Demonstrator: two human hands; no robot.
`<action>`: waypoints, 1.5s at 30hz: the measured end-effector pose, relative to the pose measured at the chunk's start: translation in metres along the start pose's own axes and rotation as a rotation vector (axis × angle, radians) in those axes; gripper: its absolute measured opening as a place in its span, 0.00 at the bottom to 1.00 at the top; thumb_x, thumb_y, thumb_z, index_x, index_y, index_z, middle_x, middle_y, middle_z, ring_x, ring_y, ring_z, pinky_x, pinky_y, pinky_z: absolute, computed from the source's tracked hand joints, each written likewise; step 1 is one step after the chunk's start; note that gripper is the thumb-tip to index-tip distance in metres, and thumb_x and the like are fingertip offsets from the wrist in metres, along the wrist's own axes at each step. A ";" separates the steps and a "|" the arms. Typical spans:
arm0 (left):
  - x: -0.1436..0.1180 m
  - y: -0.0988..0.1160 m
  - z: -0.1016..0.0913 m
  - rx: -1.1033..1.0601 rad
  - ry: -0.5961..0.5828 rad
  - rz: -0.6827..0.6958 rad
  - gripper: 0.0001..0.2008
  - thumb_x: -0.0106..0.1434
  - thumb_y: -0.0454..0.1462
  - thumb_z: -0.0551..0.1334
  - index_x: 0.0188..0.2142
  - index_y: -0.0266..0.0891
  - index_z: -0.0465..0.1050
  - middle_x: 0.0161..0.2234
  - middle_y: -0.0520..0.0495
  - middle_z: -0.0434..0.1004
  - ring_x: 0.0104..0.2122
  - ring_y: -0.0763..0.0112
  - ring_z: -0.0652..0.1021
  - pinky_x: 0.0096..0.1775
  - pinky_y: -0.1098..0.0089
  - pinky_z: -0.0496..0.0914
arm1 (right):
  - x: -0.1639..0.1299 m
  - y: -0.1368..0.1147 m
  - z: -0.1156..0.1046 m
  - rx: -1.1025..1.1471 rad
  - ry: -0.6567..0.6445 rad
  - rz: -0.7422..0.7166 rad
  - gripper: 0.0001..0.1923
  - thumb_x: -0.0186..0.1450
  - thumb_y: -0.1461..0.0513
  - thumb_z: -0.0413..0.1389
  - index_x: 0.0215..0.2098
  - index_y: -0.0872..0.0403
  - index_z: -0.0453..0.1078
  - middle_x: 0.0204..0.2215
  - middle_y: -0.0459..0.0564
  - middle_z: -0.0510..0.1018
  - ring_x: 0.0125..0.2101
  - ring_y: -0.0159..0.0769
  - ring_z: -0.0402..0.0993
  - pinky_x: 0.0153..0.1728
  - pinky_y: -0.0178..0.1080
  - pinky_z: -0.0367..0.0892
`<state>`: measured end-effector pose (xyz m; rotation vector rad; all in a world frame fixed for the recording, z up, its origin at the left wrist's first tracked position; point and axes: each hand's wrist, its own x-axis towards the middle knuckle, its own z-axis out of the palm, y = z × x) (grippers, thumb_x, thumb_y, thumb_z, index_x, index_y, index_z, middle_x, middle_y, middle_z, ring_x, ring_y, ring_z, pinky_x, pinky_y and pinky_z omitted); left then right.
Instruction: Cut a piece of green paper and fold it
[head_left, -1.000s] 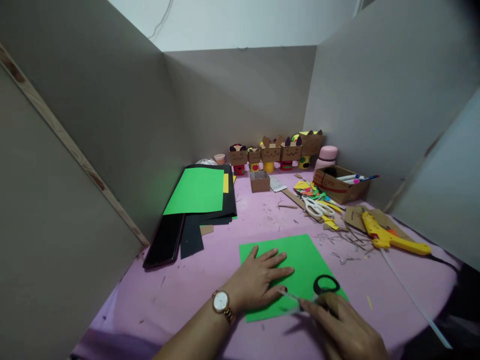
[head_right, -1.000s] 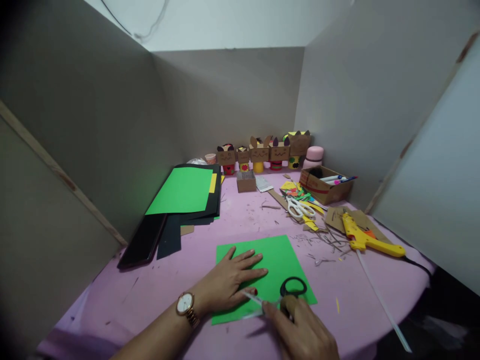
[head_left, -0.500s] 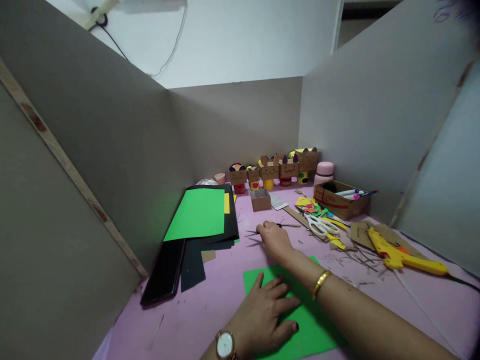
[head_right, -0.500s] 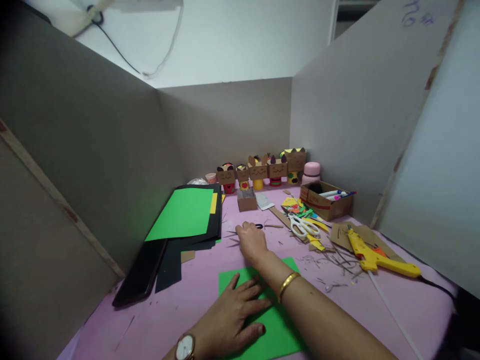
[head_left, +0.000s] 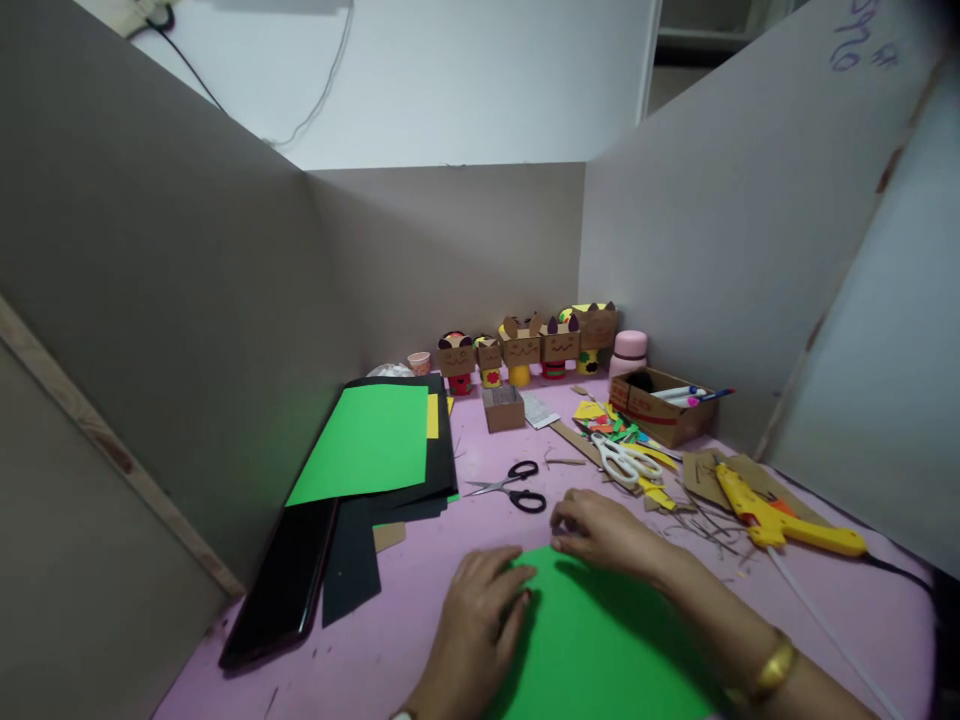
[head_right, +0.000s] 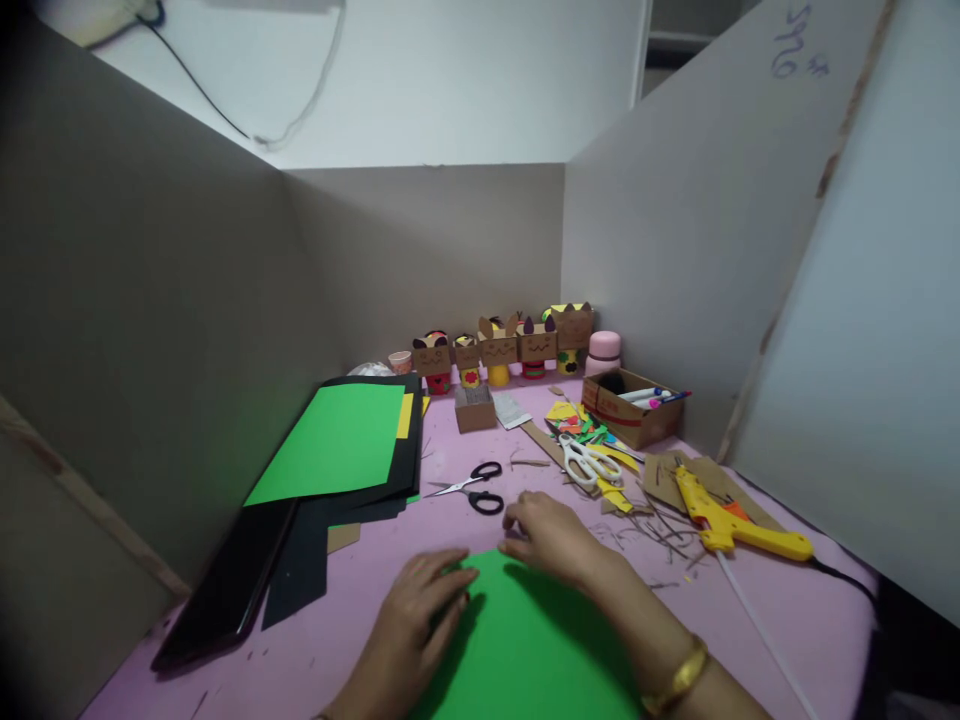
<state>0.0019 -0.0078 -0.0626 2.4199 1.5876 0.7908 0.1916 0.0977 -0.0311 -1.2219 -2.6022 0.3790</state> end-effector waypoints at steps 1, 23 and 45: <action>0.000 -0.005 0.002 0.018 0.051 -0.039 0.15 0.64 0.37 0.53 0.49 0.41 0.70 0.50 0.38 0.71 0.50 0.58 0.70 0.51 0.53 0.64 | -0.008 0.004 0.001 0.019 -0.006 0.005 0.11 0.56 0.57 0.61 0.36 0.54 0.72 0.35 0.49 0.74 0.38 0.40 0.70 0.37 0.41 0.63; 0.011 -0.016 -0.020 -1.117 0.403 -0.530 0.26 0.66 0.51 0.39 0.59 0.41 0.49 0.56 0.34 0.65 0.50 0.57 0.73 0.46 0.55 0.68 | -0.008 0.034 0.023 1.232 0.441 0.338 0.20 0.49 0.46 0.58 0.21 0.51 0.58 0.15 0.37 0.62 0.17 0.29 0.57 0.19 0.33 0.53; 0.006 -0.003 -0.017 -1.610 0.204 -0.408 0.30 0.49 0.46 0.69 0.50 0.37 0.68 0.53 0.34 0.71 0.52 0.52 0.71 0.54 0.54 0.62 | -0.008 0.012 0.056 1.638 0.204 0.414 0.18 0.46 0.50 0.66 0.26 0.54 0.72 0.19 0.44 0.78 0.20 0.35 0.72 0.25 0.36 0.66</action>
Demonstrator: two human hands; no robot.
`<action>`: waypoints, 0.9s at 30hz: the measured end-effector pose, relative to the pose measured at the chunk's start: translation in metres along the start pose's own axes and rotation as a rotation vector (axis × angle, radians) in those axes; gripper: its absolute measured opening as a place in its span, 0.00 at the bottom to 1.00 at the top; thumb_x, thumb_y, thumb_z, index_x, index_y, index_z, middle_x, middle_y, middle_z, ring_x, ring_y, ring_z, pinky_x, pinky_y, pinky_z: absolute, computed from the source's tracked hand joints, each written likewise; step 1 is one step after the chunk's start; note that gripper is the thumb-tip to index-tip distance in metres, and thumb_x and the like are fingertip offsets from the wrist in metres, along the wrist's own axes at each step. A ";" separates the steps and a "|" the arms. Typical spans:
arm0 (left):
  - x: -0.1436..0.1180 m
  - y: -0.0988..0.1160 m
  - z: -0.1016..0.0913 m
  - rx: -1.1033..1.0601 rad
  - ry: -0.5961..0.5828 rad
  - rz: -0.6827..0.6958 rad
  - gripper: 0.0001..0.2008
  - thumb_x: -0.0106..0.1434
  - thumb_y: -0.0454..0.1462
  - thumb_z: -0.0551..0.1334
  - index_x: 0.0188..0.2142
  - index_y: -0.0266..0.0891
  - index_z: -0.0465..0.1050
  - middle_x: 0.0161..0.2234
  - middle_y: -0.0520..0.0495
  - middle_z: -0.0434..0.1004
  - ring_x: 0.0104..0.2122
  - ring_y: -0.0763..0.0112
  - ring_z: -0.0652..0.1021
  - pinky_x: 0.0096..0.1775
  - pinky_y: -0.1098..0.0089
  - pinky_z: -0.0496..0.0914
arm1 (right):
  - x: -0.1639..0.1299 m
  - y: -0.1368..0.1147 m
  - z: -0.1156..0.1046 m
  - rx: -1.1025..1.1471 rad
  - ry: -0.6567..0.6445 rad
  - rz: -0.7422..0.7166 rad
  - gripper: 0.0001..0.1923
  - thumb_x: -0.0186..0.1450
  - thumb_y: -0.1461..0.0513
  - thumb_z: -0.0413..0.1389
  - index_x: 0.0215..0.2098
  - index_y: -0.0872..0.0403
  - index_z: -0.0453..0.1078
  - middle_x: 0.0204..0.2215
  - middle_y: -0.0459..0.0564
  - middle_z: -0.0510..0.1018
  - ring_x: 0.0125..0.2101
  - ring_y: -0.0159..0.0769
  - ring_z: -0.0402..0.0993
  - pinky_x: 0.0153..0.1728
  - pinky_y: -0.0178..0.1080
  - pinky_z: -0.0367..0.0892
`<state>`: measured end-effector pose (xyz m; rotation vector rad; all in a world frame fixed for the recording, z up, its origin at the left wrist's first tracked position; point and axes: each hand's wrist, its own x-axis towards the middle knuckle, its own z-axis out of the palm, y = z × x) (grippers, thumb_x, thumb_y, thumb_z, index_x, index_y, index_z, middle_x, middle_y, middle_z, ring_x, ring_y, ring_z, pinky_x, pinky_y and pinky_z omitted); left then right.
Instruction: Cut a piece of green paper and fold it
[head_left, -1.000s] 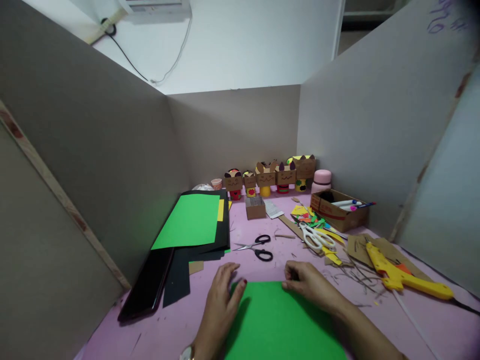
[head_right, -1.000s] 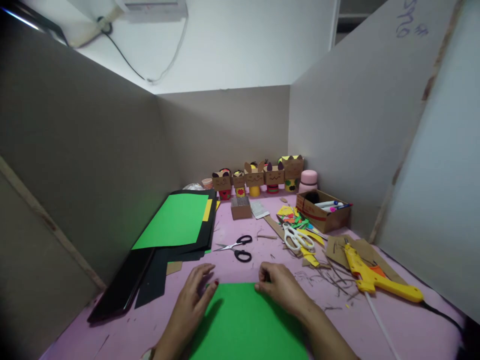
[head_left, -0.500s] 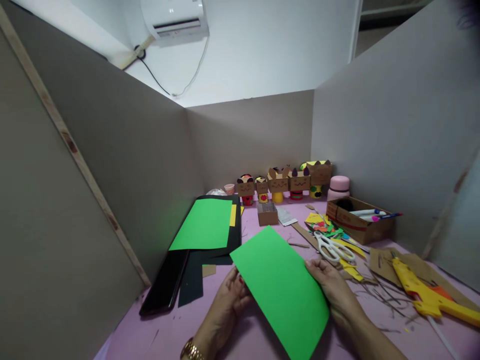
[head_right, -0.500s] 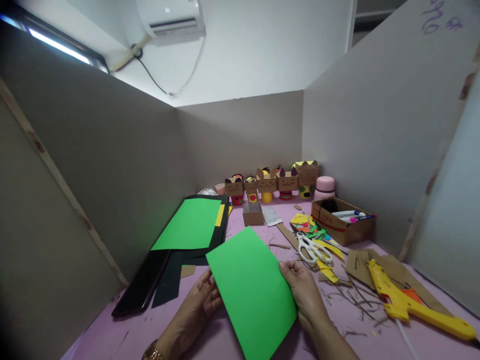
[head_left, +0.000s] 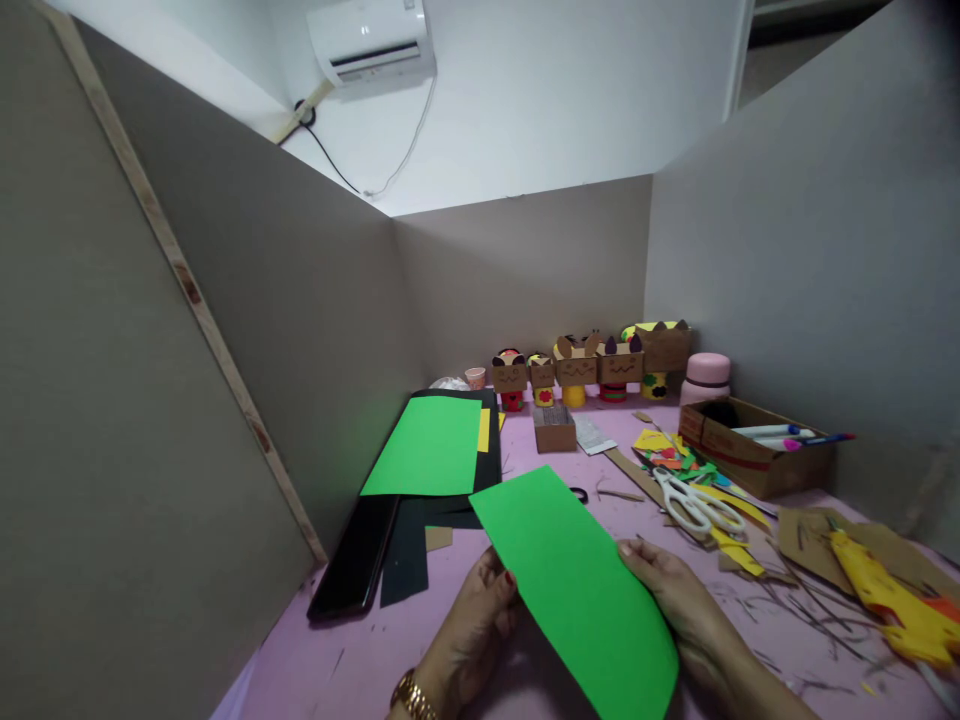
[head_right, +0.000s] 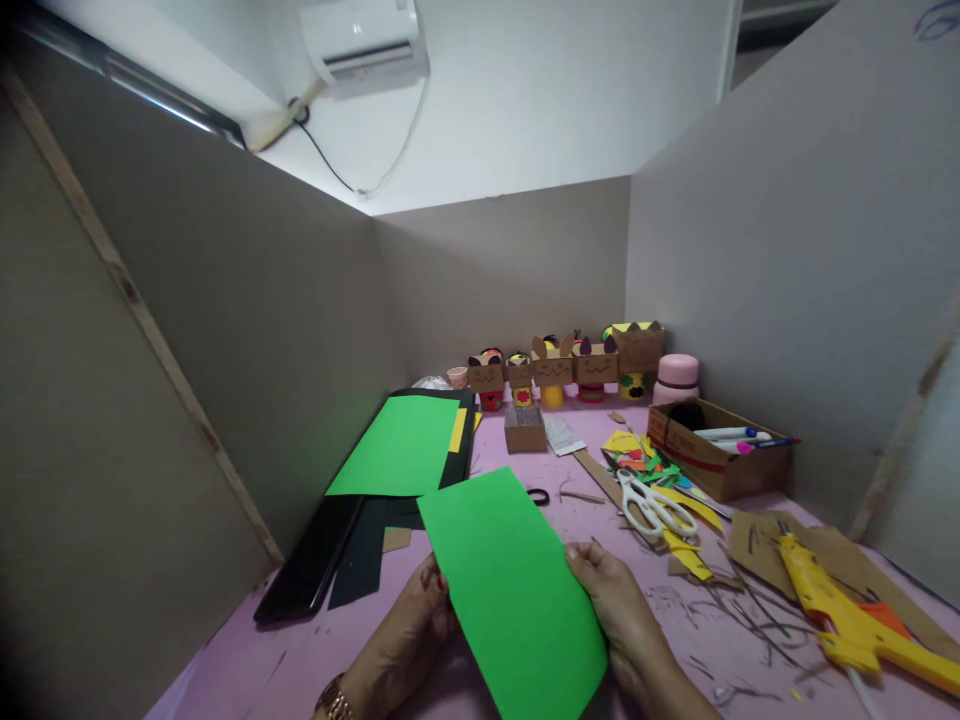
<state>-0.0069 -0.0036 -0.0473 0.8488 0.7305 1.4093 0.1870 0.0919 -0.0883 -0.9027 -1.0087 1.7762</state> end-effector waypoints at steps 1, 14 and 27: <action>0.000 -0.001 -0.001 0.002 0.011 -0.001 0.31 0.48 0.46 0.70 0.50 0.37 0.68 0.52 0.34 0.71 0.52 0.52 0.71 0.53 0.54 0.62 | -0.001 -0.001 0.001 -0.003 -0.006 0.005 0.18 0.45 0.50 0.66 0.26 0.54 0.72 0.19 0.45 0.78 0.21 0.36 0.73 0.26 0.37 0.67; -0.006 -0.002 0.004 -0.031 0.014 -0.053 0.17 0.58 0.37 0.63 0.47 0.37 0.71 0.47 0.38 0.77 0.46 0.57 0.76 0.49 0.59 0.67 | -0.011 -0.004 0.012 -0.032 -0.090 0.048 0.18 0.46 0.50 0.66 0.27 0.55 0.74 0.20 0.48 0.80 0.24 0.41 0.77 0.28 0.40 0.69; 0.000 -0.009 0.007 0.226 0.326 0.063 0.15 0.54 0.36 0.65 0.42 0.35 0.74 0.42 0.39 0.80 0.42 0.54 0.78 0.43 0.59 0.71 | -0.006 0.001 0.015 -0.110 -0.093 -0.050 0.17 0.50 0.51 0.64 0.28 0.56 0.74 0.21 0.47 0.80 0.22 0.38 0.75 0.25 0.36 0.66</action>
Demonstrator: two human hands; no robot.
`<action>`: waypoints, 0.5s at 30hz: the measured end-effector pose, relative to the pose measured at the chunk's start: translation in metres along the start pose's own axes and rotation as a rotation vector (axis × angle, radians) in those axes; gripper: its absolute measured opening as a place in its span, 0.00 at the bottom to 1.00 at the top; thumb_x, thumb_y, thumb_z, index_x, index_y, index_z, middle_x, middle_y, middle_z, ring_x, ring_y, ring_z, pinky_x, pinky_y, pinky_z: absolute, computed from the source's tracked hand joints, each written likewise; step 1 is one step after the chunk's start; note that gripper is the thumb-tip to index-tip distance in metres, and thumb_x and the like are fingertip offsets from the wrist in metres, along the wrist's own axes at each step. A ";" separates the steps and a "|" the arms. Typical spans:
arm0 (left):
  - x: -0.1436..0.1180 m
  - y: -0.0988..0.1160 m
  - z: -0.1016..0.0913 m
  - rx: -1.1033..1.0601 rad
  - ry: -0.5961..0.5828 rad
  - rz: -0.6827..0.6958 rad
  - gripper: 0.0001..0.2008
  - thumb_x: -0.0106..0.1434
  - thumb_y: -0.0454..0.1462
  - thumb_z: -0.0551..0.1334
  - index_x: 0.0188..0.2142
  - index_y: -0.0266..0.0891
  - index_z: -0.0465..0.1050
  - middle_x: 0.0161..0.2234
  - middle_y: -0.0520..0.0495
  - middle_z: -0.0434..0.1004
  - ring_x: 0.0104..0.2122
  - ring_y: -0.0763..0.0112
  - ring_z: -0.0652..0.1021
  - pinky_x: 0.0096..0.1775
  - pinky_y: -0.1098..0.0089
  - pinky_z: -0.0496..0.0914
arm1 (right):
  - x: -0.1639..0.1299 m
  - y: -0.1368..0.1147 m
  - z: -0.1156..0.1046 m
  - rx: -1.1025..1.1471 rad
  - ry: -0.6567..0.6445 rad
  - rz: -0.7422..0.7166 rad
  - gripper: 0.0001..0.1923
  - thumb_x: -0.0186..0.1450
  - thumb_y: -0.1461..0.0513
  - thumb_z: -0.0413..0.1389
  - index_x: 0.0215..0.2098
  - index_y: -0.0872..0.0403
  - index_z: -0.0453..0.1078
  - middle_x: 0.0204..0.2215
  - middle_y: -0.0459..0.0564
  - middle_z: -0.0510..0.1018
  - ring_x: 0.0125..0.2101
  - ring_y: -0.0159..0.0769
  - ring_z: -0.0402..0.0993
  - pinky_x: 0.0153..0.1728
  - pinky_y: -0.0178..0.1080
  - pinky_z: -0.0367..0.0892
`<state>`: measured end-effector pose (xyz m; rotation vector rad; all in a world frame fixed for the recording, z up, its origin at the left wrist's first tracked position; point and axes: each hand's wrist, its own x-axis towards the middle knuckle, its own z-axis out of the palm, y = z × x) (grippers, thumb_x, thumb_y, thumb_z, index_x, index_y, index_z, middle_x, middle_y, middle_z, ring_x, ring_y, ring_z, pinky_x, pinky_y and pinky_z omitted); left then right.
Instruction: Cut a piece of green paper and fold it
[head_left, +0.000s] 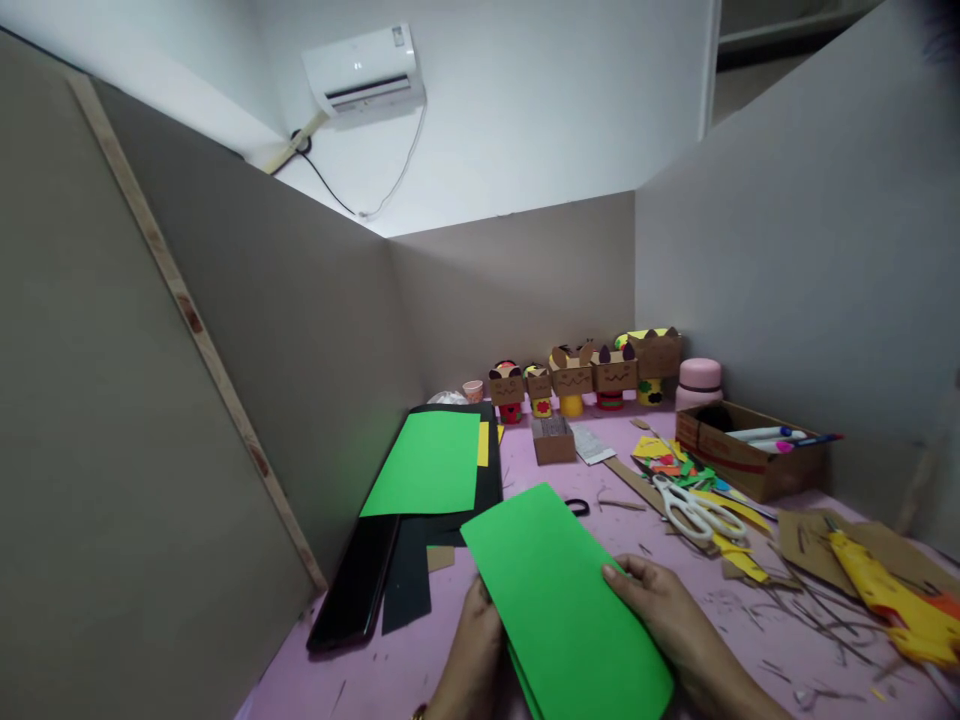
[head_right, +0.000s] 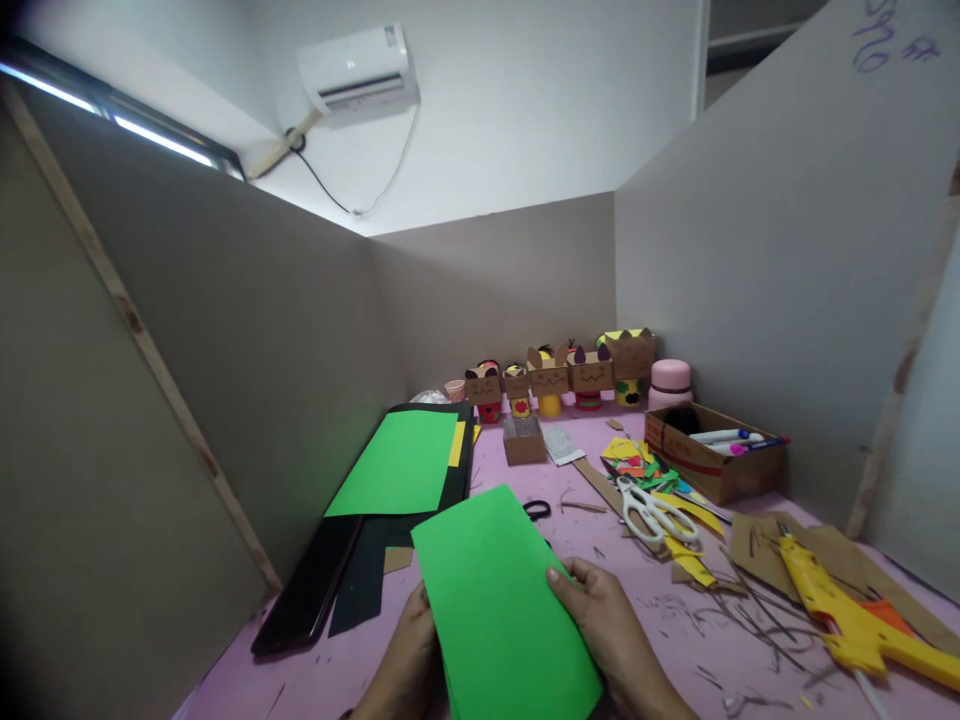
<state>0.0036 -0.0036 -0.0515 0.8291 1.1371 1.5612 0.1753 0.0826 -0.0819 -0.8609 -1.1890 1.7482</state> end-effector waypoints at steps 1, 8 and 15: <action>0.002 -0.001 -0.003 0.028 0.033 0.022 0.14 0.53 0.36 0.65 0.41 0.36 0.74 0.41 0.39 0.80 0.42 0.54 0.78 0.42 0.60 0.71 | 0.001 0.000 -0.001 -0.010 0.021 -0.027 0.17 0.49 0.51 0.65 0.26 0.56 0.74 0.20 0.46 0.80 0.22 0.37 0.74 0.24 0.36 0.66; 0.025 0.013 -0.034 0.133 0.307 0.227 0.20 0.53 0.44 0.65 0.44 0.39 0.69 0.44 0.42 0.78 0.44 0.60 0.77 0.47 0.62 0.69 | 0.003 -0.004 -0.014 0.067 0.200 -0.121 0.16 0.51 0.49 0.63 0.29 0.52 0.73 0.24 0.44 0.81 0.24 0.40 0.75 0.27 0.38 0.67; 0.096 0.074 -0.080 0.348 0.455 0.297 0.14 0.58 0.37 0.63 0.44 0.35 0.69 0.47 0.43 0.74 0.47 0.61 0.74 0.49 0.54 0.66 | 0.003 -0.008 -0.014 0.186 0.227 -0.100 0.16 0.47 0.49 0.65 0.25 0.51 0.72 0.20 0.43 0.81 0.21 0.38 0.75 0.23 0.37 0.67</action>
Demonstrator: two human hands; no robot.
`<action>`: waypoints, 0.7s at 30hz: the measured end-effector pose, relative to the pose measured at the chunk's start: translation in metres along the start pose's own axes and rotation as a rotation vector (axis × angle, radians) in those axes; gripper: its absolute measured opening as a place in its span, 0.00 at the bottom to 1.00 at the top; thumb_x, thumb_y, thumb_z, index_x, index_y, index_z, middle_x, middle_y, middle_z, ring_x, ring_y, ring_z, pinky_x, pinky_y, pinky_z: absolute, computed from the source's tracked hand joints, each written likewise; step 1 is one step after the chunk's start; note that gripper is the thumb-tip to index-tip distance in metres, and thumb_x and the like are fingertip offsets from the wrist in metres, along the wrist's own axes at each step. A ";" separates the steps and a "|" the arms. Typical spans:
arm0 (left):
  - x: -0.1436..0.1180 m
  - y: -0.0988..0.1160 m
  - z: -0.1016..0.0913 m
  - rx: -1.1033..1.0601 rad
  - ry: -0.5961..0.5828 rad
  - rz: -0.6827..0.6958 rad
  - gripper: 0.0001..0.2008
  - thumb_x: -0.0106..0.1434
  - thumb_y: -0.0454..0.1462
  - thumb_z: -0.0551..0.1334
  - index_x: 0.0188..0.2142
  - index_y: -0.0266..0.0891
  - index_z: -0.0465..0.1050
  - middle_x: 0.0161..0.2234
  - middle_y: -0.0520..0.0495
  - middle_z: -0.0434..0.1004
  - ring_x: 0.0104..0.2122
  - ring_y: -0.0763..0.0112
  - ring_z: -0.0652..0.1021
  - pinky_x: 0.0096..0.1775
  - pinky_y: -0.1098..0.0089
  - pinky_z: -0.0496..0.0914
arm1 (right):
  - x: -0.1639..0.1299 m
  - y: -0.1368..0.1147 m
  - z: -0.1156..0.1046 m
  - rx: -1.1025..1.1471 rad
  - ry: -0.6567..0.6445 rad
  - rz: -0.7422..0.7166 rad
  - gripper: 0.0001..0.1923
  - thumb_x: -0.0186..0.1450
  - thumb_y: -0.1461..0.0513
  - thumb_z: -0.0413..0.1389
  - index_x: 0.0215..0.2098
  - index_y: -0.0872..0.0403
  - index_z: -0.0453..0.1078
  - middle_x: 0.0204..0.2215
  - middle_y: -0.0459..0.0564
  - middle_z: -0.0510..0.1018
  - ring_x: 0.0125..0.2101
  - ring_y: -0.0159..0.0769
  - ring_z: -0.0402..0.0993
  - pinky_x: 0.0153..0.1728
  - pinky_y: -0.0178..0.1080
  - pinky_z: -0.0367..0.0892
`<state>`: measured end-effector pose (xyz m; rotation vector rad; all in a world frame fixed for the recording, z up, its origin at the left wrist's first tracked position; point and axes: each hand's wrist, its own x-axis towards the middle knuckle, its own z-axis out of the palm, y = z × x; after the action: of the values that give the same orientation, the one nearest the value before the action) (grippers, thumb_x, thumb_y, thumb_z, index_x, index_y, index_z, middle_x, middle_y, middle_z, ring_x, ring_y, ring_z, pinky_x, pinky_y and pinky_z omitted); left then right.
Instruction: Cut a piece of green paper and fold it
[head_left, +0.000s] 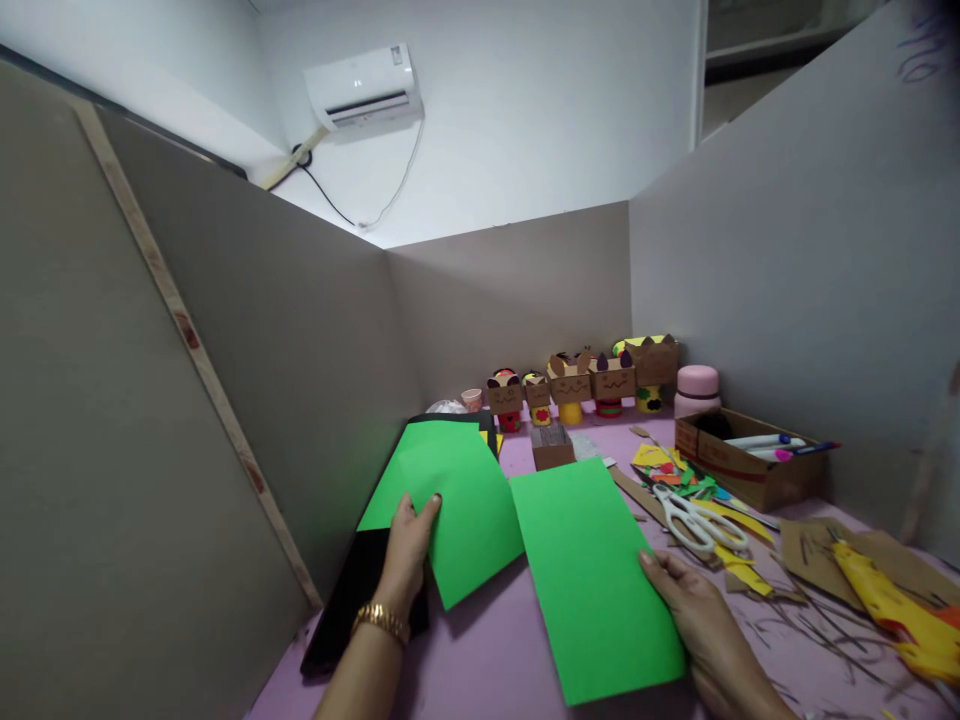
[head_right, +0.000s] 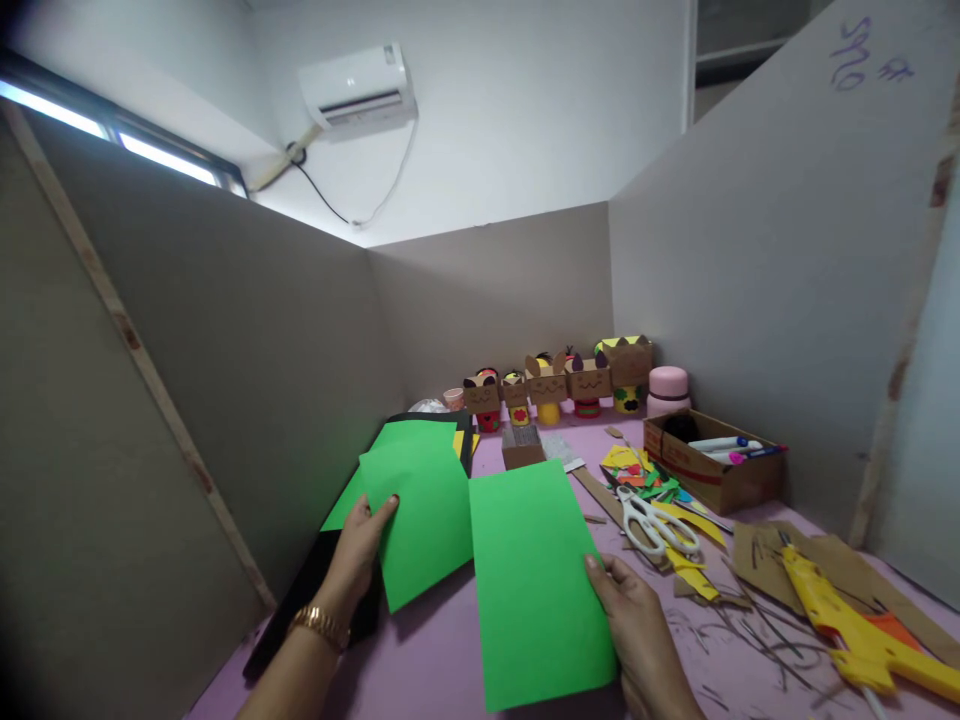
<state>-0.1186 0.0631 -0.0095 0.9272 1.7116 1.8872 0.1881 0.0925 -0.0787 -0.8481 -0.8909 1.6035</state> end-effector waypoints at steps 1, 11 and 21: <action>0.012 0.005 -0.003 0.036 0.023 -0.003 0.14 0.59 0.37 0.62 0.46 0.36 0.68 0.50 0.43 0.71 0.49 0.60 0.72 0.50 0.52 0.64 | 0.000 0.000 0.001 0.006 -0.001 0.001 0.16 0.47 0.49 0.65 0.25 0.51 0.72 0.20 0.44 0.81 0.21 0.38 0.75 0.23 0.36 0.67; -0.055 0.001 0.062 -0.048 -0.322 -0.107 0.28 0.57 0.48 0.60 0.53 0.34 0.63 0.49 0.30 0.74 0.51 0.52 0.73 0.51 0.51 0.64 | -0.002 -0.002 0.010 -0.019 -0.018 -0.105 0.16 0.52 0.50 0.63 0.32 0.51 0.72 0.27 0.45 0.82 0.27 0.39 0.76 0.29 0.37 0.68; -0.096 0.010 0.056 -0.196 -0.440 -0.034 0.13 0.48 0.43 0.69 0.33 0.40 0.78 0.34 0.47 0.83 0.38 0.62 0.79 0.41 0.68 0.71 | -0.009 -0.036 0.007 -0.181 -0.151 -0.251 0.15 0.50 0.52 0.64 0.32 0.52 0.75 0.29 0.48 0.80 0.33 0.40 0.74 0.35 0.39 0.67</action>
<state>-0.0116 0.0335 -0.0173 1.1244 1.2532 1.6389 0.1997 0.0889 -0.0426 -0.7134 -1.2153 1.3956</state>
